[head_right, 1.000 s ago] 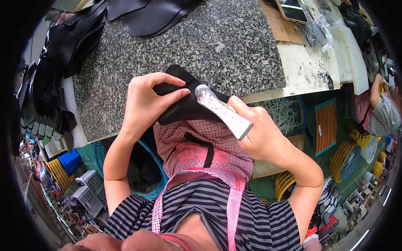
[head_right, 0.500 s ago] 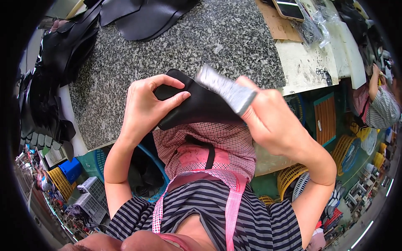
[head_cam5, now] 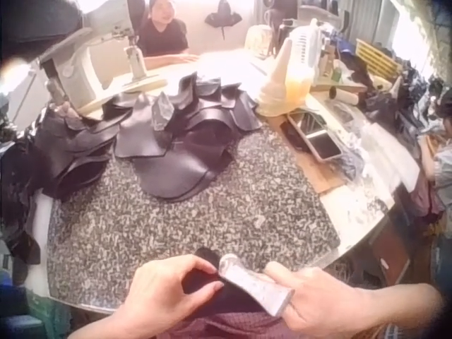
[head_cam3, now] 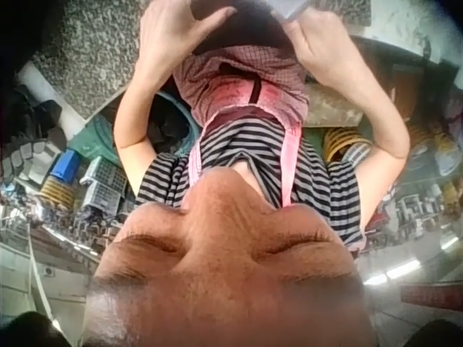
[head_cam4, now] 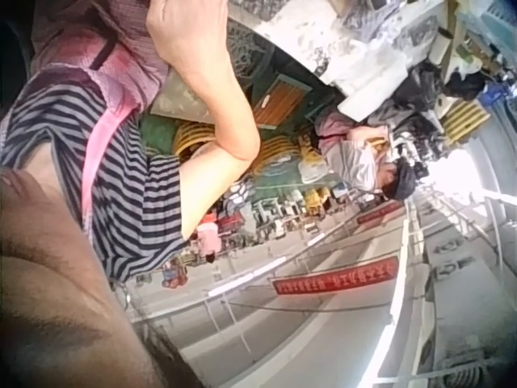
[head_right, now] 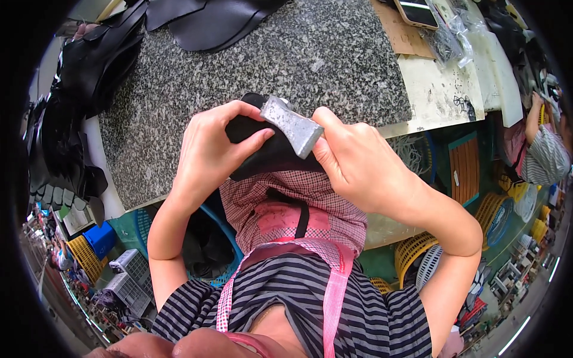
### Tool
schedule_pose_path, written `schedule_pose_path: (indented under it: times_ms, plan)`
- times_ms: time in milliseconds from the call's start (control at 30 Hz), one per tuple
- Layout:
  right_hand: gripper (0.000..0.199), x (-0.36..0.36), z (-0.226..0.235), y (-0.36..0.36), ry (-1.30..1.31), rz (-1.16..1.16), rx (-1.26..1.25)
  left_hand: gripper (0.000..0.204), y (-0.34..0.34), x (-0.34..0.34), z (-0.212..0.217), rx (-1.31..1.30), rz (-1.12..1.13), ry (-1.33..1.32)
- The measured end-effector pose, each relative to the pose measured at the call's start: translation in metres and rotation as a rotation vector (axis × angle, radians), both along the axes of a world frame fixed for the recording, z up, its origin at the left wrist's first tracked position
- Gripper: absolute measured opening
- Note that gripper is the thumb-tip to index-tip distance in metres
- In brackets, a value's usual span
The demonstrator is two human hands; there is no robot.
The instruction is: Flattening and shaping black leather shoe components using a shoemaker's hammer at a manufacturing workstation.
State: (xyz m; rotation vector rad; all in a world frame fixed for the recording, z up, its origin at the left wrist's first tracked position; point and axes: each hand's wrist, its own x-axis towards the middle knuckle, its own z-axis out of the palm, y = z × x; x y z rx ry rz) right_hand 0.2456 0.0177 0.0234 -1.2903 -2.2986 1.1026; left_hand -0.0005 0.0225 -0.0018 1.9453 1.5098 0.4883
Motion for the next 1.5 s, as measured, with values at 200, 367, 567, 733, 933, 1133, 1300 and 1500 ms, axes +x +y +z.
schedule_pose_path:
  times_ms: [200,367,567,733,933,1133,1300,1500]
  plan:
    - [0.021,0.004,0.003,0.01,0.053,-0.036,-0.017,0.028,-0.025,-0.003,-0.001,0.113,0.142,0.004]
    - [0.024,0.002,0.011,0.009,0.195,0.081,0.353,0.023,-0.023,-0.005,-0.006,0.148,0.09,-0.031]
    - [0.014,0.001,0.014,0.009,0.184,0.008,0.257,0.023,-0.026,-0.004,-0.006,0.13,0.106,-0.032]
    - [0.019,-0.008,0.004,0.005,-0.031,0.068,-0.009,0.021,-0.023,-0.003,-0.008,0.154,0.085,-0.039]
    - [0.027,0.001,0.014,0.01,0.077,-0.102,0.182,0.021,-0.003,0.016,-0.014,0.217,0.07,-0.081]
    - [0.03,0.016,0.021,0.027,-0.027,-0.28,0.047,0.022,0.02,0.035,-0.016,0.209,0.101,-0.08]
    - [0.03,0.018,-0.009,0.02,0.025,-0.179,0.061,0.019,0.023,0.034,-0.016,0.234,0.031,-0.114]
    - [0.03,0.018,0.022,0.034,-0.036,-0.188,-0.137,0.013,0.013,0.025,-0.015,0.208,0.06,-0.176]
